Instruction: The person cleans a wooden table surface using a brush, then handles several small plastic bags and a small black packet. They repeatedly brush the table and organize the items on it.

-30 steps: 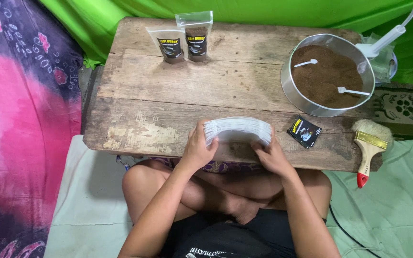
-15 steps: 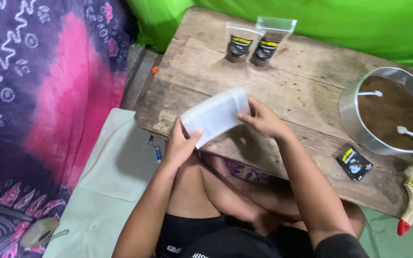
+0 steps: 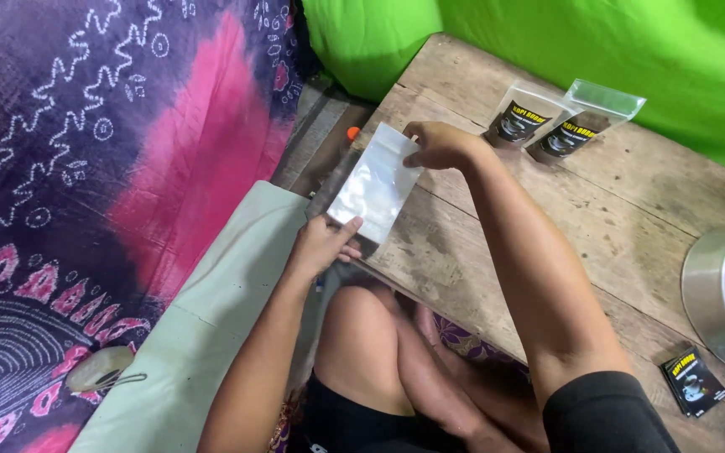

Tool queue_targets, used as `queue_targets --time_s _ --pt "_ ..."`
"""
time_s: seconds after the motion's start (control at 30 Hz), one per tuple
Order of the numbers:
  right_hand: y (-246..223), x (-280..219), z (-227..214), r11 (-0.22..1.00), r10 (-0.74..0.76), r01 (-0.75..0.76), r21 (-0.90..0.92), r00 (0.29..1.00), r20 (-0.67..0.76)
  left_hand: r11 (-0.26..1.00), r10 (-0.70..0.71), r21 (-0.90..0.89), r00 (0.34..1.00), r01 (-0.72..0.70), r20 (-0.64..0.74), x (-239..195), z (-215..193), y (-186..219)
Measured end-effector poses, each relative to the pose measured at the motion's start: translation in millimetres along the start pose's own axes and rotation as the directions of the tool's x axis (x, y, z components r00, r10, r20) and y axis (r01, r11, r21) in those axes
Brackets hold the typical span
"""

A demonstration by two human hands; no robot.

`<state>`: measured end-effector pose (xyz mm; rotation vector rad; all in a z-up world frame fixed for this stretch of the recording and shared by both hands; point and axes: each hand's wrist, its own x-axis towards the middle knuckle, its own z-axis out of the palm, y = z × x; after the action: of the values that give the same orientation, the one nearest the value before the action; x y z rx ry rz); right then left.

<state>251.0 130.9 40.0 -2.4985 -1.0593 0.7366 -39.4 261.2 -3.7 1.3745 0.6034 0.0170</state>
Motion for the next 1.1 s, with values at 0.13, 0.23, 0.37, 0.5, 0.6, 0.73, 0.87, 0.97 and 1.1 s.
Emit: queue_targets --time_s 0.13,0.23,0.37,0.5,0.6,0.73,0.87,0.97,1.1 --pt "-1 1 9 0.997 0.028 -0.026 -0.074 0.999 0.018 0.982 -0.033 0.187 0.999 0.025 0.04 19 -15 -14" --pt "3 -1 13 0.996 0.032 -0.032 -0.089 0.999 0.0 0.982 -0.06 0.181 0.997 0.05 0.046 17 -16 -12" --pt "1 -10 11 1.0 0.022 -0.023 -0.022 0.998 -0.053 0.981 -0.064 0.185 0.997 0.057 0.035 17 -16 -12" --pt "-5 -55 6 0.966 0.019 0.013 0.257 0.992 -0.123 0.982 -0.032 0.189 0.997 0.017 0.077 21 -21 -33" --pt "-2 -119 7 0.914 0.024 0.115 0.39 0.943 -0.333 0.986 0.081 0.141 0.992 -0.094 0.098 10 -15 -44" --pt "18 -247 24 0.907 0.132 0.037 0.419 0.92 -0.369 0.912 0.309 0.311 0.947 -0.269 -0.087 -44 27 -44" --pt "99 -368 80 0.875 0.365 -0.073 0.479 0.749 -0.553 0.702 0.561 0.481 0.824 -0.526 0.081 -107 101 -13" --pt "159 -451 116 0.853 0.513 -0.219 0.473 0.52 -0.683 0.504 0.675 0.481 0.675 -0.717 0.299 -97 160 -34" --pt "222 -523 153 0.762 0.641 -0.339 0.553 0.268 -0.719 0.37 0.673 0.358 0.513 -0.858 0.533 -94 251 -29"
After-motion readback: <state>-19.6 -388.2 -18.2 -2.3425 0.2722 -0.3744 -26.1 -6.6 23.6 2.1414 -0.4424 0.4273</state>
